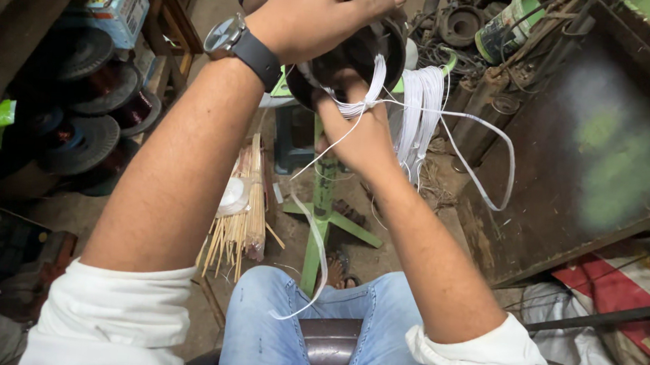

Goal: The person sits at a bench-mounted rotary machine and uses a hammer to strike and seat a wooden-handled tool against the machine's drum. They then take a length of white wire, coil and loop it by hand, and feed the coiled wire into the machine's drum while adjusting it.

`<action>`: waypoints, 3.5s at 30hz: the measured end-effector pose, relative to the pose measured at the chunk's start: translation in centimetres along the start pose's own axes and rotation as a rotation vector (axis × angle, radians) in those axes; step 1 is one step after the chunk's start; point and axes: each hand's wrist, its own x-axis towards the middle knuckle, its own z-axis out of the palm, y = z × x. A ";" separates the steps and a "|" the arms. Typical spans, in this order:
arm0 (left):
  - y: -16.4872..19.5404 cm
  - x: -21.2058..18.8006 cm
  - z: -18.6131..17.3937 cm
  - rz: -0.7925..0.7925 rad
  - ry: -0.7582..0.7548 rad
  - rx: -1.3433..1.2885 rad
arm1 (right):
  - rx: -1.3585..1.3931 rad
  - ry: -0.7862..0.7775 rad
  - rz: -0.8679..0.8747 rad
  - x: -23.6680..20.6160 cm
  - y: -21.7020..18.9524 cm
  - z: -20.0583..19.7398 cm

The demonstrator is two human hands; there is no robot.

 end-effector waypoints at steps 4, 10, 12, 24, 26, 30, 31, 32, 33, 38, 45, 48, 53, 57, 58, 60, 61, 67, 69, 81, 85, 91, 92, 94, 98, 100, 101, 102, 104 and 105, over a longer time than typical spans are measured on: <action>0.1 0.3 0.2 0.058 0.034 0.075 | -0.034 -0.030 0.034 -0.5 -0.5 -0.6; 1.1 0.4 -0.3 -0.089 -0.050 0.157 | 0.101 -0.056 -0.048 -0.3 0.4 0.3; 1.5 0.4 -0.5 -0.077 -0.057 0.167 | 0.029 -0.061 0.115 0.0 1.1 0.5; 1.9 0.8 -0.4 -0.101 -0.113 0.033 | -0.312 -0.001 -0.144 2.1 3.0 -0.4; 1.6 0.8 -0.3 -0.083 -0.105 0.019 | -0.290 -0.015 -0.129 2.5 2.7 -0.4; 1.0 0.8 -0.2 -0.054 -0.136 -0.008 | -0.337 -0.033 -0.033 3.0 2.0 -0.1; 1.0 0.7 -0.2 -0.081 -0.146 -0.066 | -0.365 -0.031 -0.049 3.0 1.8 0.0; 1.0 0.7 -0.2 -0.102 -0.152 -0.118 | -0.366 -0.027 -0.097 3.0 1.7 0.0; 1.0 0.7 -0.2 -0.120 -0.157 -0.166 | -0.368 -0.023 -0.151 2.9 1.5 0.0; 1.0 0.8 -0.5 -0.124 -0.140 0.013 | -0.380 -0.127 -0.065 2.6 0.8 -0.9; 0.2 0.6 0.2 0.008 -0.107 0.095 | -0.619 -0.276 0.088 3.8 -0.6 -1.5; 0.3 1.4 0.4 0.011 -0.136 0.043 | -0.694 -0.233 -0.177 4.3 -1.9 -1.0; 2.2 0.9 -0.7 0.076 -0.081 0.241 | -0.533 -0.241 -0.008 4.8 -2.1 -1.5; 5.3 -4.1 -0.6 0.241 0.304 0.646 | -0.473 -0.237 -0.437 1.7 0.4 -2.9; 6.0 -5.3 -0.8 0.225 0.295 0.732 | -0.490 -0.192 -0.767 0.9 0.7 -3.4; 7.4 -7.9 -1.0 0.167 0.283 0.893 | -0.432 -0.253 -0.259 -1.6 0.7 -4.9; 7.9 -8.7 -0.7 0.137 0.212 0.916 | -0.398 -0.296 -0.002 -3.2 0.4 -5.7; 8.3 -10.0 2.1 -0.213 -0.141 0.948 | -0.389 -0.326 -0.249 -9.2 -3.7 -9.9; 7.4 -9.5 3.1 -0.306 -0.235 0.903 | -0.363 -0.296 -0.227 -9.9 -4.7 -10.6; 3.6 -7.8 9.2 -0.532 0.186 0.565 | -0.584 -0.016 -0.491 -10.3 -6.9 -12.5; 3.9 -7.9 10.3 -0.539 0.270 0.652 | -0.957 0.172 -0.929 -7.0 -8.6 -12.8; 3.6 -8.0 11.0 -0.506 0.249 0.727 | -1.741 -0.343 -0.887 -1.0 -9.7 -11.5; 3.5 -7.9 11.0 -0.500 0.266 0.725 | -1.767 -0.364 -0.887 -0.4 -9.6 -11.2; 3.3 -7.8 11.2 -0.483 0.298 0.718 | -1.817 -0.393 -0.888 0.6 -9.4 -10.7; 3.1 -7.6 11.6 -0.482 0.322 0.696 | -1.962 -0.368 -0.958 2.3 -8.3 -9.4; 3.0 -7.3 11.8 -0.497 0.343 0.679 | -1.982 -0.333 -1.010 3.2 -7.6 -8.9; 2.9 -7.0 12.0 -0.499 0.363 0.671 | -1.983 -0.345 -0.966 3.6 -7.4 -8.7; 2.8 -6.8 12.2 -0.501 0.381 0.664 | -1.980 -0.356 -0.921 4.0 -7.1 -8.6; 2.4 -6.2 12.8 -0.529 0.401 0.648 | -1.999 -0.373 -0.860 4.6 -6.6 -8.6; 2.3 -5.9 13.3 -0.540 0.412 0.637 | -2.023 -0.375 -0.846 4.9 -6.4 -8.6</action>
